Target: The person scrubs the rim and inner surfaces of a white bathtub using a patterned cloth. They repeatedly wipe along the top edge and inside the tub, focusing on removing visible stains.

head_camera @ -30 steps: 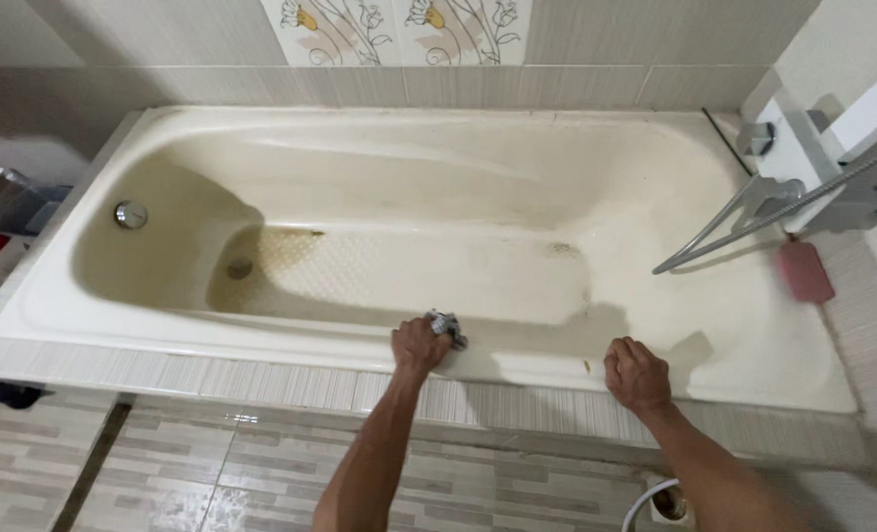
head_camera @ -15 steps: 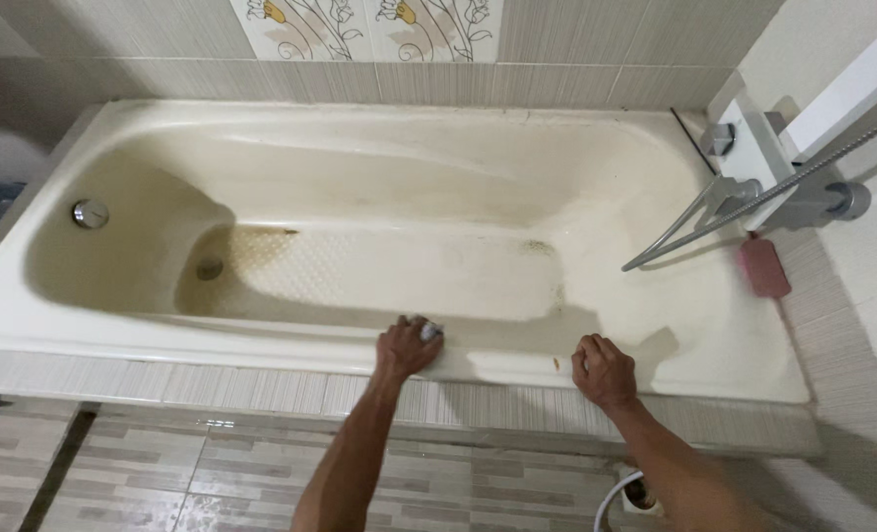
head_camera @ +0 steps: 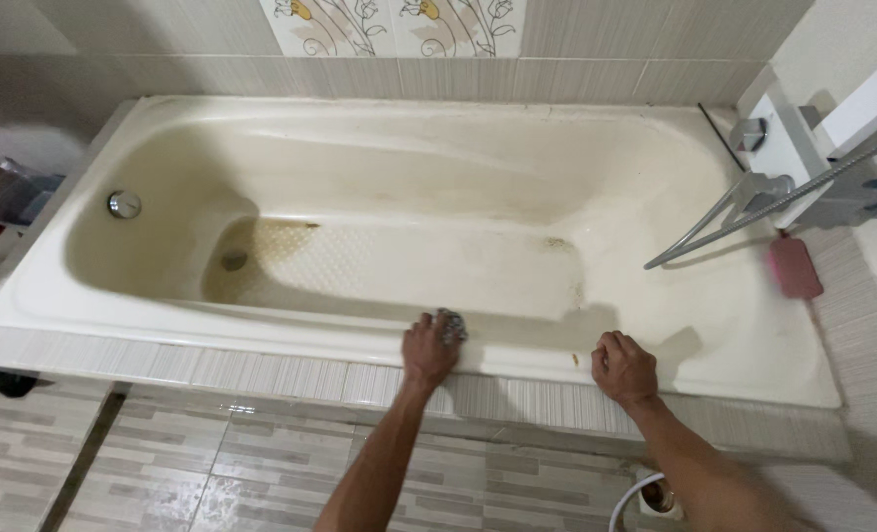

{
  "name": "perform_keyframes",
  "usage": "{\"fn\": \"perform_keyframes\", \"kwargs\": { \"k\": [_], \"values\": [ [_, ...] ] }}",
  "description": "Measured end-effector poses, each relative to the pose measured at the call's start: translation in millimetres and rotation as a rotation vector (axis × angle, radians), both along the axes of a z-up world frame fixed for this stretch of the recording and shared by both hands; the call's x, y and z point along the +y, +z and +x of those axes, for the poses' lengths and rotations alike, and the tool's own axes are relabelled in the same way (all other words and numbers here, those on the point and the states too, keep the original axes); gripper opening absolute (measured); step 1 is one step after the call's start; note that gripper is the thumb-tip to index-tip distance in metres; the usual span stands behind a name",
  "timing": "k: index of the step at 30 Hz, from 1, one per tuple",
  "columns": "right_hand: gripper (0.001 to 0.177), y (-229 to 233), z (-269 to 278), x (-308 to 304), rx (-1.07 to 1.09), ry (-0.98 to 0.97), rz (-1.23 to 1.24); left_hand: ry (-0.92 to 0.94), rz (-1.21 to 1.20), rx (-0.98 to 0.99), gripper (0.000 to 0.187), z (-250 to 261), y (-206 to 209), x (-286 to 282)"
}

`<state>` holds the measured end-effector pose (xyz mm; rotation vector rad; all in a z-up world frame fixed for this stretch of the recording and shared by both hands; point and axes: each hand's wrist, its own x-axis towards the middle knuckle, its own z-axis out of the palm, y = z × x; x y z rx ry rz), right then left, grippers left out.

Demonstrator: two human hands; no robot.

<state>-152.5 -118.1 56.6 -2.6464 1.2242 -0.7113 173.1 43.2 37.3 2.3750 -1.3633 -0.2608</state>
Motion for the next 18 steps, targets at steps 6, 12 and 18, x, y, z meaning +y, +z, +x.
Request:
{"fn": "perform_keyframes", "kwargs": {
  "k": [6, 12, 18],
  "values": [
    [0.010, -2.4, 0.9, 0.6, 0.040, -0.028, -0.005, 0.352, 0.105, -0.231, 0.048, 151.7, 1.4, 84.5],
    [0.009, -9.1, 0.1, -5.1, 0.083, -0.027, 0.016, 0.447, -0.105, -0.316, 0.045, 189.0, -11.2, 107.6],
    [0.007, -6.0, -0.4, -2.4, 0.014, 0.003, -0.043, 0.330, 0.078, -0.119, 0.055, 112.1, -10.0, 67.8]
  ]
}}
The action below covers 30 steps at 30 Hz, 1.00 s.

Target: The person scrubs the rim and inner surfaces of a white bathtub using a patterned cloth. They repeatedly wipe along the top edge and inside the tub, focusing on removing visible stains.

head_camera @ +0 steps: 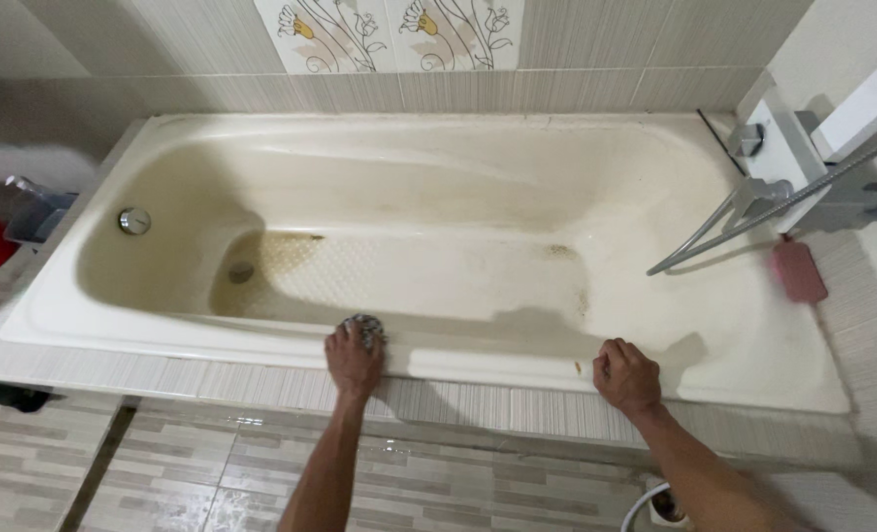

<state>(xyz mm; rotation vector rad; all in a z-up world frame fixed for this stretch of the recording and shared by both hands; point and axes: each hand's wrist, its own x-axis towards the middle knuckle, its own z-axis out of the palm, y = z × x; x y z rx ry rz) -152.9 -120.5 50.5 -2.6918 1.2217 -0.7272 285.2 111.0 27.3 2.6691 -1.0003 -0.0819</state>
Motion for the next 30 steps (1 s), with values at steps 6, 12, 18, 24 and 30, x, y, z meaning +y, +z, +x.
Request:
{"fn": "perform_keyframes", "kwargs": {
  "k": [6, 12, 18, 24, 30],
  "values": [
    [0.008, 1.2, 2.1, 0.4, 0.018, -0.025, 0.026, -0.221, -0.056, 0.065, 0.060, -125.6, 8.9, -58.2],
    [0.007, 2.6, -0.2, 1.9, 0.021, -0.028, 0.038, -0.363, -0.175, 0.129, 0.049, -211.8, 24.9, -75.4],
    [0.005, 7.4, 1.3, 4.6, -0.027, -0.002, -0.012, -0.361, -0.141, 0.101, 0.049, -161.5, 11.3, -63.7],
    [0.006, -1.5, -0.3, 0.9, 0.025, -0.033, 0.030, -0.142, -0.135, -0.070, 0.048, -9.9, -14.1, 14.1],
    [0.005, -1.5, -0.2, 3.1, -0.027, -0.027, 0.005, 0.144, -0.035, -0.037, 0.053, 135.1, -23.4, 90.3]
  ]
}}
